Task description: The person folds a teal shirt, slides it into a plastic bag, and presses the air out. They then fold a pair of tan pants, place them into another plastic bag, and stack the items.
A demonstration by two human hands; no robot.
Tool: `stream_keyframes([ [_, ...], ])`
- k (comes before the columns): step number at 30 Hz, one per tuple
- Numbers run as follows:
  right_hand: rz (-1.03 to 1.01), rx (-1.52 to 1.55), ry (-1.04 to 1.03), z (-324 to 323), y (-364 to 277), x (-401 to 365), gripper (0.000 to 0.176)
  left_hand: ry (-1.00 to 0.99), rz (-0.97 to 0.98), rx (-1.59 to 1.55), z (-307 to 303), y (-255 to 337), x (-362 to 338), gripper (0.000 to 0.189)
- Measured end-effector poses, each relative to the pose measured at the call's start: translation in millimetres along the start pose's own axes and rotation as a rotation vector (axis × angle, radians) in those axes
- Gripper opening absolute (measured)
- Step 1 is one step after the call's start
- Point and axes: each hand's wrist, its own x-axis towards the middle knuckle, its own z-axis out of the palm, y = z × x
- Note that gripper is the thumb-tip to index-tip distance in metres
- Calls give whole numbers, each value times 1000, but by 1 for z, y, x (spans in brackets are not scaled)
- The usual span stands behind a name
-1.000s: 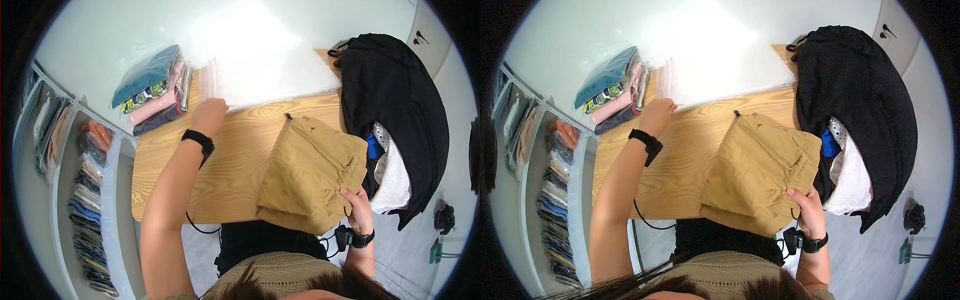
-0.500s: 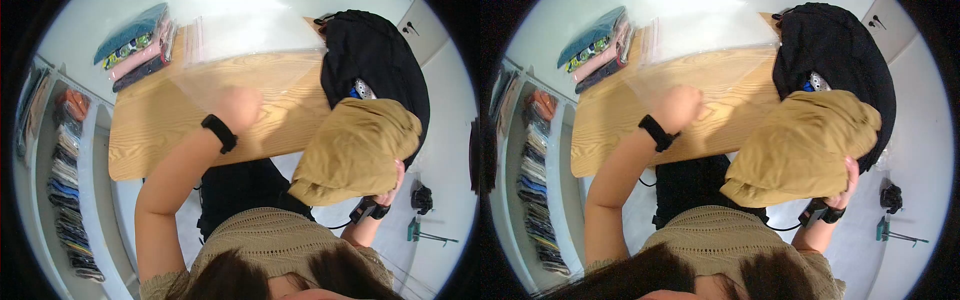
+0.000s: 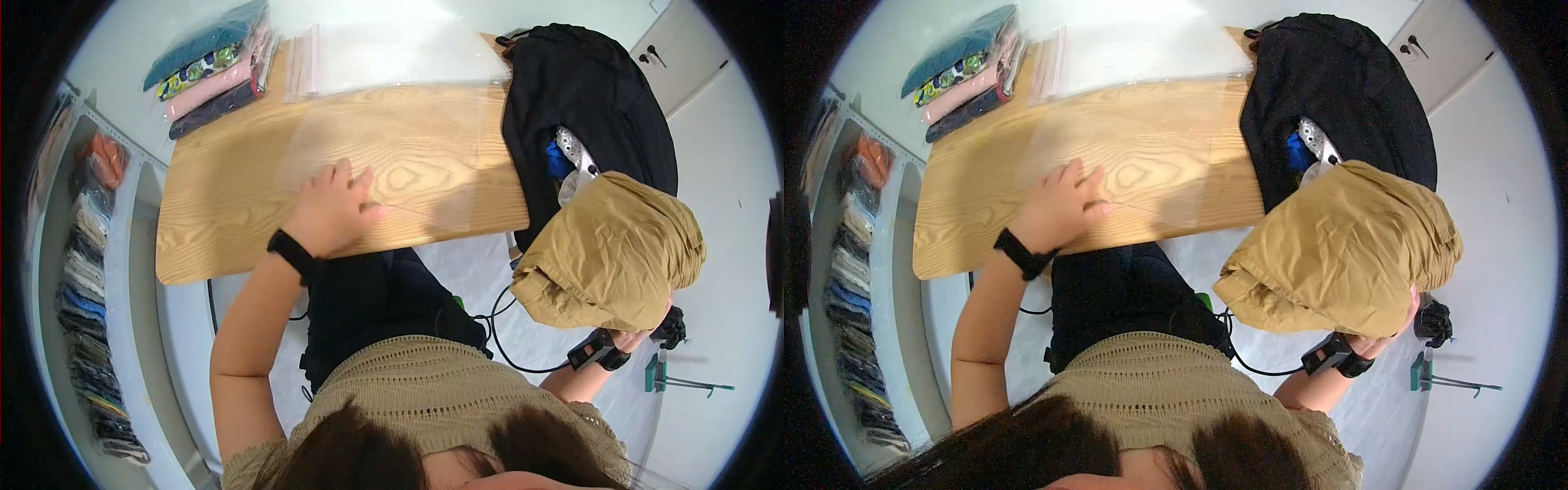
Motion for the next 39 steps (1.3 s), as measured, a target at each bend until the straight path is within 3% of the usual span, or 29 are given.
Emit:
stream_keyframes([
  [1,32,18,-255,-18,2,12,39,-111,-6,-39,-11,16,-7,56],
  [2,35,16,-264,-13,6,11,39,-217,-14,-79,-14,25,-14,57],
  [3,-151,-131,-138,-4,16,6,40,-213,-22,-82,-10,26,-24,57],
  [4,-337,-278,-6,2,22,4,41,-45,91,-100,-4,26,-34,56],
  [5,-336,-280,-7,2,23,5,41,120,209,-116,2,23,-39,54],
  [9,-375,-466,-99,-5,20,6,43,64,250,-234,22,3,-52,52],
  [11,-376,-540,-135,1,14,6,43,122,190,-120,32,1,-54,51],
  [13,-232,-162,22,16,16,0,44,124,134,-92,31,6,-52,52],
  [14,-227,-173,23,5,16,2,44,133,85,-48,29,10,-51,52],
  [16,-600,-965,-157,-25,21,12,48,218,83,3,23,18,-51,51],
  [17,-598,-969,-157,-19,21,9,48,207,180,-65,20,19,-49,51],
  [19,-426,-309,-78,6,22,-5,54,197,280,-138,23,19,-45,51],
  [28,-29,-64,-480,13,34,-43,57,257,202,-179,30,29,-41,56],
  [32,165,64,-659,36,62,-78,59,381,138,-251,46,18,-21,40],
  [33,211,99,-704,67,76,-6,59,440,113,-301,49,15,-16,36],
  [34,259,136,-750,89,103,-25,59,441,117,-300,49,15,-12,36],
  [37,417,243,-890,87,103,-28,61,602,153,-346,48,16,-4,34],
  [39,530,312,-985,86,103,-29,62,579,45,-682,43,16,2,36],
])
